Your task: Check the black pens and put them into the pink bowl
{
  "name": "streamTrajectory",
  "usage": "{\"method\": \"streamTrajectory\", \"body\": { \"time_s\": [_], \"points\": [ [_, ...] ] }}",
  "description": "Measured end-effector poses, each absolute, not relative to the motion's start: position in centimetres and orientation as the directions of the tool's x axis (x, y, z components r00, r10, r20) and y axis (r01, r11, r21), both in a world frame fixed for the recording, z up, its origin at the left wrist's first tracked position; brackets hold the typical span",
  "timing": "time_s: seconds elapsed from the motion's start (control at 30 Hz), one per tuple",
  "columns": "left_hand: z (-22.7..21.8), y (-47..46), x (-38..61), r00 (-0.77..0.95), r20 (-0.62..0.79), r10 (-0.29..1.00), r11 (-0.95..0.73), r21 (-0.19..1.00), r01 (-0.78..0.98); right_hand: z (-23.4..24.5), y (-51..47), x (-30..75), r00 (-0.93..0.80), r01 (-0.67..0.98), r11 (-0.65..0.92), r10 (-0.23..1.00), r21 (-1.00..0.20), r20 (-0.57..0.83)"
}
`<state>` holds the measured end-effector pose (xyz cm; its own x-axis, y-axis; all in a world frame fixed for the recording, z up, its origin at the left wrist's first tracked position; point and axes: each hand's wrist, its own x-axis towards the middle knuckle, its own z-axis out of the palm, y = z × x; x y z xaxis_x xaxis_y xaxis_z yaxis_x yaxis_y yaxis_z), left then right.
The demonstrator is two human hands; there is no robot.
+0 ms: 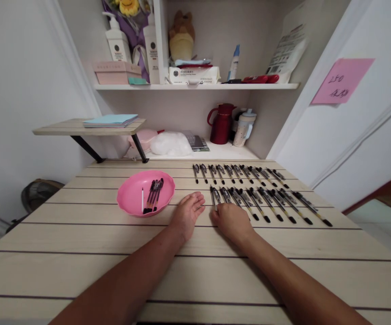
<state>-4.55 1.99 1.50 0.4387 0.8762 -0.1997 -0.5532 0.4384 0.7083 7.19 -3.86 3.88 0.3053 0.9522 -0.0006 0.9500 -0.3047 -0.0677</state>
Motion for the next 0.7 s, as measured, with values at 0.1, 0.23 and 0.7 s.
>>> {"method": "streamTrajectory", "body": {
  "time_s": [0.1, 0.23, 0.7],
  "points": [
    [1.67, 1.95, -4.54, 0.440, -0.203, 0.875, 0.441, 0.710, -0.549, 3.94, -3.97, 7.18, 0.300, 0.952, -0.299, 0.954, -0.059, 0.001],
    [1.72, 1.97, -4.55, 0.444, -0.203, 0.873, 0.442, 0.715, -0.542, 3.92, -4.12, 7.15, 0.283, 0.958, -0.283, 0.959, -0.040, 0.017],
    [1.25, 2.34, -4.58, 0.467, -0.183, 0.865, 0.443, 0.716, -0.540, 4.03, -4.29, 7.07, 0.294, 0.955, -0.293, 0.956, -0.042, 0.019]
  ]
}}
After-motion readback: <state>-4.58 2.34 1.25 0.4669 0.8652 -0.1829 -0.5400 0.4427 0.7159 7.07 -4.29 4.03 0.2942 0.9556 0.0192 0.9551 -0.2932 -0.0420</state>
